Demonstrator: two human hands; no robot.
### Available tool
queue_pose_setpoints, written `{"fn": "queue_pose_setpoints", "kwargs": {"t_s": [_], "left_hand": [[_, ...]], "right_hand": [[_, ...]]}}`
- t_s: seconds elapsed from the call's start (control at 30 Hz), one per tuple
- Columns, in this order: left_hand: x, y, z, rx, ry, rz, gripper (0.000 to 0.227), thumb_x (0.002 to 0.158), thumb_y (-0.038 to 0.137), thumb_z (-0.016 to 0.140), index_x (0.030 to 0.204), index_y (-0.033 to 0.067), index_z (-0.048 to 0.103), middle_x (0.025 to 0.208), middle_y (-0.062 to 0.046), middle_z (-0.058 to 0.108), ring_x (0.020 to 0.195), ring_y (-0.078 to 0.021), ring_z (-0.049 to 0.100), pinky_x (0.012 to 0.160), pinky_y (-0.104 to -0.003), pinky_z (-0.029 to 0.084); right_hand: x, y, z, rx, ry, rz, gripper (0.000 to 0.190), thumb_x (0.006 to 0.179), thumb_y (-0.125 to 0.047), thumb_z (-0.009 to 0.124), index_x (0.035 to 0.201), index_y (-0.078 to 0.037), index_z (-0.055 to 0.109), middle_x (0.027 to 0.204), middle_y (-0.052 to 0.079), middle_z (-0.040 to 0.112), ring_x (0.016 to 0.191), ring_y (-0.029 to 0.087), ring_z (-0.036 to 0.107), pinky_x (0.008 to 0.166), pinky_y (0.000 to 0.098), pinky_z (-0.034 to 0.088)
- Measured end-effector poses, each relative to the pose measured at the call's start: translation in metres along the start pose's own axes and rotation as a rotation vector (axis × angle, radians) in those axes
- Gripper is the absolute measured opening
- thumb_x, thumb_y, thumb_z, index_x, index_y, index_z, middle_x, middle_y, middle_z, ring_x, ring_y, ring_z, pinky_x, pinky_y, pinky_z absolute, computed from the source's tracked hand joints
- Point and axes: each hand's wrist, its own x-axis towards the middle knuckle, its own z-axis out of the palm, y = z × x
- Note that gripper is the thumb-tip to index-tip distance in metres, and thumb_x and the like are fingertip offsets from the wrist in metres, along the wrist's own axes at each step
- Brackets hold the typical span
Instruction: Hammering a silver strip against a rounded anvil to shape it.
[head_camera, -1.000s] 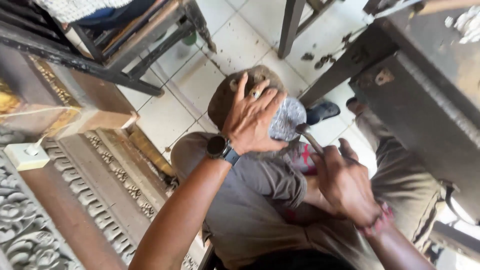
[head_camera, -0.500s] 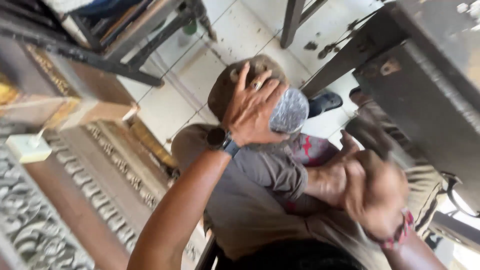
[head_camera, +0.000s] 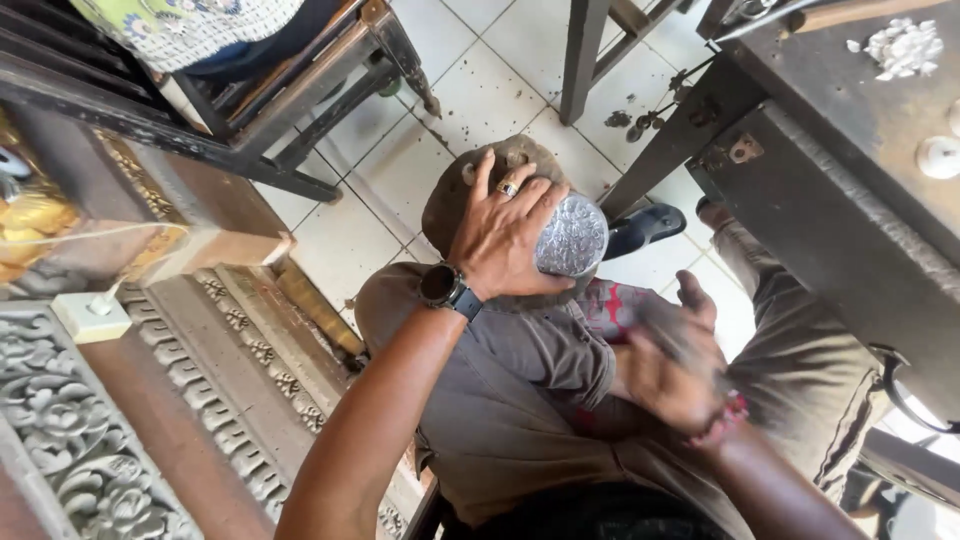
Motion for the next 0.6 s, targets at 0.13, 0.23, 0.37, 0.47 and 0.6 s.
{"fn": "queue_pose_setpoints", "kwargs": {"t_s": [0.13,0.23,0.37,0.47,0.6], "left_hand": [[0.001,0.003,-0.002,-0.012,-0.009,-0.003,0.092,0.051,0.063,0.067,0.122,0.0084,0.045,0.113,-0.014,0.056,0.120,-0.0301,0.039,0.104,-0.060,0.002],[-0.002,0.003,-0.004,-0.025,0.016,-0.002,0.092,0.051,0.062,0.067,0.122,0.0074,0.044,0.113,-0.015,0.055,0.120,-0.0319,0.040,0.103,-0.061,0.004],[0.003,0.001,0.000,-0.008,0.007,-0.028,0.096,0.051,0.072,0.062,0.121,0.0086,0.044,0.113,-0.016,0.056,0.120,-0.0326,0.041,0.104,-0.060,0.002],[0.003,0.008,-0.012,0.008,-0.033,-0.040,0.092,0.051,0.068,0.062,0.120,0.0095,0.046,0.113,-0.016,0.057,0.120,-0.0311,0.041,0.104,-0.059,0.001],[-0.001,0.010,-0.005,0.046,-0.041,-0.043,0.091,0.050,0.067,0.063,0.120,0.0103,0.046,0.113,-0.014,0.058,0.120,-0.0304,0.042,0.104,-0.059,0.002]], "right_hand": [[-0.003,0.006,0.014,-0.135,-0.213,0.135,0.030,0.087,-0.044,0.041,0.094,-0.017,0.051,0.051,0.007,0.061,0.084,0.032,0.063,0.103,0.0470,0.022],[0.010,-0.009,-0.038,0.185,0.044,0.018,0.025,0.085,-0.031,0.047,0.090,-0.007,0.052,0.064,0.015,0.060,0.082,0.045,0.058,0.077,0.0488,0.039],[-0.010,0.027,0.023,-0.002,0.174,-0.098,0.033,0.081,-0.034,0.046,0.107,-0.018,0.058,0.059,0.003,0.057,0.070,0.023,0.063,0.098,0.0461,0.034],[-0.004,0.025,0.033,-0.100,-0.118,0.021,0.030,0.084,-0.041,0.044,0.099,-0.016,0.052,0.055,0.003,0.060,0.072,0.023,0.066,0.104,0.0509,0.022],[-0.018,0.009,-0.014,0.088,-0.332,0.307,0.039,0.085,-0.049,0.042,0.099,-0.013,0.050,0.070,0.017,0.065,0.130,0.041,0.030,0.108,0.0463,0.020]]}}
